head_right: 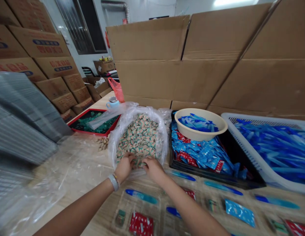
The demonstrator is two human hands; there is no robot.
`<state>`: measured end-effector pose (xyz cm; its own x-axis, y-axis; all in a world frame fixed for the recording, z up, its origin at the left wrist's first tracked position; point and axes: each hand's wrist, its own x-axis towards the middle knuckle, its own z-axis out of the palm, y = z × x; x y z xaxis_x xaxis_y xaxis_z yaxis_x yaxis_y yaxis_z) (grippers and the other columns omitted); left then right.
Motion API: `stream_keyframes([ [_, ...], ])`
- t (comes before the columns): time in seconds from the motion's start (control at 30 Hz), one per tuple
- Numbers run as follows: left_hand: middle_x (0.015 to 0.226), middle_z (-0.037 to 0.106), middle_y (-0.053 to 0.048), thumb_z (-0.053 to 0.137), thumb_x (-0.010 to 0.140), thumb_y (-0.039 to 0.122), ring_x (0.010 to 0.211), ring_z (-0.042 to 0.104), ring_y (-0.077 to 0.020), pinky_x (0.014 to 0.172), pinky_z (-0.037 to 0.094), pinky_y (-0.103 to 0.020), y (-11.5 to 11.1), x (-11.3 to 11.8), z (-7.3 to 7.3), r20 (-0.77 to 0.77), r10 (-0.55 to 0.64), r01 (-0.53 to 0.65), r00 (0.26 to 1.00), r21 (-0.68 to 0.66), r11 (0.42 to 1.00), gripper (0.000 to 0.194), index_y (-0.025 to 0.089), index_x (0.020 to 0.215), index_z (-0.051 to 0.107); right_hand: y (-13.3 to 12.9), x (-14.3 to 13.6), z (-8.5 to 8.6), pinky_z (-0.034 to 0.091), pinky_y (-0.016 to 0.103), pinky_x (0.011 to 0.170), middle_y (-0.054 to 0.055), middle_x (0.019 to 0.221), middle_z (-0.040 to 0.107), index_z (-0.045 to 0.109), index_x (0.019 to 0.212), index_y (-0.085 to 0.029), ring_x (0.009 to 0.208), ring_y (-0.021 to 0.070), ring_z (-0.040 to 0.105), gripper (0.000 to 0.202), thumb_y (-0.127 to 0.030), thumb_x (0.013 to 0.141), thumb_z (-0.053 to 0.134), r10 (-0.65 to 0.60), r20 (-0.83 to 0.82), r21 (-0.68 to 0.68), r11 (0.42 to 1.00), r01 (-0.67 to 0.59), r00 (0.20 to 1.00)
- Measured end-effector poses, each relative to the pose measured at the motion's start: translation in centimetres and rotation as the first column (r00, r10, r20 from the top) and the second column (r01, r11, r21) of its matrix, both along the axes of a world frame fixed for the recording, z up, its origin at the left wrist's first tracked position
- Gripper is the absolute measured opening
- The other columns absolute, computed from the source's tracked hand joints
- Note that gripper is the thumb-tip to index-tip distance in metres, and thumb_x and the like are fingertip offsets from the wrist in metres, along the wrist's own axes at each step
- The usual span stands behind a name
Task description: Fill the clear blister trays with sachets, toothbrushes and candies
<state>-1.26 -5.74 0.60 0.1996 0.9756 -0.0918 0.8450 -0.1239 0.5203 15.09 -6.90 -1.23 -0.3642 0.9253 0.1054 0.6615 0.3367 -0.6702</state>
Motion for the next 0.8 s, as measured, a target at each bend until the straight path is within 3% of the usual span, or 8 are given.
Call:
stream_keyframes([
  [0.1, 0.094, 0.056, -0.009, 0.049, 0.066, 0.006, 0.087, 0.052, -0.0158, 0.079, 0.039, -0.024, 0.7, -0.2, -0.3, 0.028, 0.020, -0.023, 0.999, 0.093, 0.995, 0.032, 0.013, 0.096, 0.058, 0.0, 0.0, -0.1, 0.041, 0.028, 0.075, 0.006, 0.083, 0.059, 0.061, 0.084, -0.016, 0.082, 0.0161, 0.053, 0.021, -0.007, 0.068, 0.052, -0.002, -0.003, 0.006, 1.000, 0.002, 1.000],
  [0.23, 0.084, 0.056, -0.005, 0.049, 0.066, 0.007, 0.079, 0.052, -0.0140, 0.074, 0.040, -0.023, 0.9, -0.9, -0.3, 0.040, -0.040, 0.036, 0.998, 0.105, 0.994, 0.019, 0.013, 0.079, 0.061, 0.0, 0.0, -0.1, 0.040, 0.028, 0.075, 0.006, 0.082, 0.059, 0.062, 0.084, -0.016, 0.082, 0.0166, 0.053, 0.020, -0.008, 0.068, 0.052, -0.013, -0.010, 0.008, 1.000, 0.013, 1.000],
  [0.3, 0.084, 0.057, -0.005, 0.049, 0.067, 0.007, 0.079, 0.052, -0.0136, 0.074, 0.039, -0.023, 0.7, -1.3, -0.1, 0.069, -0.054, 0.045, 0.996, 0.121, 0.992, 0.019, 0.014, 0.080, 0.061, 0.0, 0.1, -0.1, 0.040, 0.028, 0.075, 0.006, 0.083, 0.059, 0.062, 0.085, -0.016, 0.082, 0.0163, 0.053, 0.021, -0.007, 0.068, 0.052, -0.015, -0.027, 0.011, 1.000, 0.015, 1.000],
  [0.43, 0.081, 0.061, -0.005, 0.048, 0.071, 0.013, 0.075, 0.054, -0.0141, 0.071, 0.041, -0.023, 0.6, -1.6, 0.6, 0.174, -0.013, 0.006, 0.985, 0.044, 0.999, 0.019, 0.013, 0.085, 0.060, -0.1, 0.4, -0.3, 0.040, 0.027, 0.075, 0.005, 0.082, 0.057, 0.062, 0.083, -0.017, 0.081, 0.0155, 0.052, 0.022, -0.005, 0.068, 0.051, 0.005, -0.069, 0.032, 0.999, -0.003, 0.998],
  [0.53, 0.080, 0.062, -0.003, 0.049, 0.070, 0.016, 0.073, 0.055, -0.0138, 0.069, 0.042, -0.023, 1.2, -0.9, 0.9, 0.179, -0.173, 0.185, 0.969, -0.052, 0.981, 0.025, 0.014, 0.093, 0.059, -0.1, 0.5, -0.3, 0.040, 0.028, 0.076, 0.005, 0.082, 0.057, 0.061, 0.081, -0.017, 0.083, 0.0157, 0.052, 0.023, -0.004, 0.067, 0.049, 0.021, -0.060, 0.035, 0.999, -0.019, 0.998],
  [0.63, 0.085, 0.062, -0.003, 0.050, 0.067, 0.012, 0.081, 0.054, -0.0158, 0.075, 0.040, -0.025, 1.8, 0.1, 1.1, 0.047, -0.377, 0.380, 0.925, -0.070, 0.922, 0.029, 0.016, 0.095, 0.059, -0.3, 0.6, -0.4, 0.040, 0.029, 0.077, 0.005, 0.084, 0.057, 0.061, 0.083, -0.017, 0.084, 0.0162, 0.051, 0.024, -0.003, 0.067, 0.049, 0.005, -0.041, 0.020, 1.000, -0.004, 0.999],
  [0.7, 0.088, 0.060, -0.005, 0.048, 0.067, 0.010, 0.086, 0.053, -0.0170, 0.079, 0.039, -0.025, 1.7, 0.4, 1.1, -0.035, -0.406, 0.404, 0.913, -0.047, 0.913, 0.025, 0.015, 0.089, 0.061, -0.5, 0.7, -0.4, 0.040, 0.030, 0.077, 0.006, 0.086, 0.057, 0.062, 0.086, -0.017, 0.084, 0.0163, 0.051, 0.026, -0.004, 0.067, 0.048, -0.012, -0.026, 0.013, 1.000, 0.012, 1.000],
  [0.8, 0.095, 0.055, -0.006, 0.046, 0.069, 0.010, 0.088, 0.052, -0.0158, 0.079, 0.039, -0.024, 1.0, 0.3, 1.1, -0.063, -0.343, 0.345, 0.937, 0.026, 0.938, 0.022, 0.016, 0.085, 0.060, -0.9, 0.8, -0.4, 0.040, 0.030, 0.076, 0.006, 0.085, 0.056, 0.061, 0.089, -0.018, 0.083, 0.0161, 0.051, 0.027, -0.005, 0.069, 0.048, -0.036, -0.007, 0.032, 0.999, 0.036, 0.999],
])
